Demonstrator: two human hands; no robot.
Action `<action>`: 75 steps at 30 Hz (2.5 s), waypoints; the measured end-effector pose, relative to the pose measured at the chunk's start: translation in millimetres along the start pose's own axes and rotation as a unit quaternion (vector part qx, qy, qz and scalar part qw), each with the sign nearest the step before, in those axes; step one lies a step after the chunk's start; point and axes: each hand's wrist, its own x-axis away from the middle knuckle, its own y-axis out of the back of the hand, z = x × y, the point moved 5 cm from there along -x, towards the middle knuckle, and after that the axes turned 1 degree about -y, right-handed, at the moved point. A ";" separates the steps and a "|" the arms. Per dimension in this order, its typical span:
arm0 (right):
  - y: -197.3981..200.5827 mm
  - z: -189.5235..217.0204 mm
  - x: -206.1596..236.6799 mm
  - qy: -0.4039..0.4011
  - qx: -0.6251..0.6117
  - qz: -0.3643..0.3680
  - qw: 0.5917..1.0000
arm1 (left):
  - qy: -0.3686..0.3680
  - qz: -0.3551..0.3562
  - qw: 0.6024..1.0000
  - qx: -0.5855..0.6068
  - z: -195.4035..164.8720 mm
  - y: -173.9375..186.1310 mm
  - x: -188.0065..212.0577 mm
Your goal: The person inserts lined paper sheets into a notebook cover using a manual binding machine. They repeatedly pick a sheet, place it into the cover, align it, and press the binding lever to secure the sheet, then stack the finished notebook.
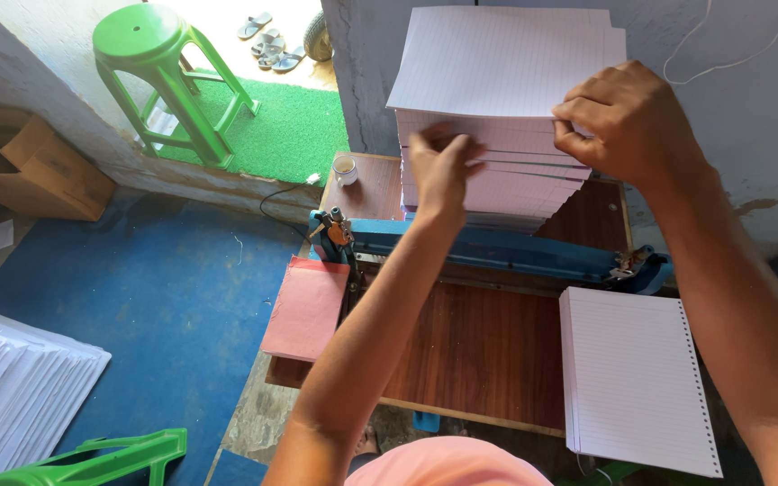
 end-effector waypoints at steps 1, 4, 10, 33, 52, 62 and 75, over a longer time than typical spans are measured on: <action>1.8 1.6 2.8 0.002 0.004 -0.010 1.000 | -0.038 -0.031 0.998 -0.025 -5.4 9.6 -1.2; 4.7 5.2 9.9 -0.001 -0.003 -0.027 1.000 | -0.219 -0.093 0.951 -0.199 -28.1 29.7 3.1; 10.5 6.3 28.5 -0.034 -0.010 -0.036 0.999 | -0.459 -0.107 0.782 -0.409 -58.7 42.0 7.5; 70.9 17.8 60.7 -0.143 -0.062 -0.154 0.976 | -0.586 0.019 0.721 -0.370 -114.3 41.3 64.7; 31.9 76.4 126.5 -0.320 -0.298 -0.005 0.899 | -0.265 0.189 0.905 -0.273 -63.9 128.9 96.8; -72.5 141.4 210.0 -0.482 -0.409 0.064 0.772 | -0.071 0.140 0.965 -0.211 85.2 213.9 96.7; -125.5 173.8 267.1 -0.609 -0.523 0.003 0.597 | -0.014 0.066 0.983 -0.171 100.9 214.9 125.9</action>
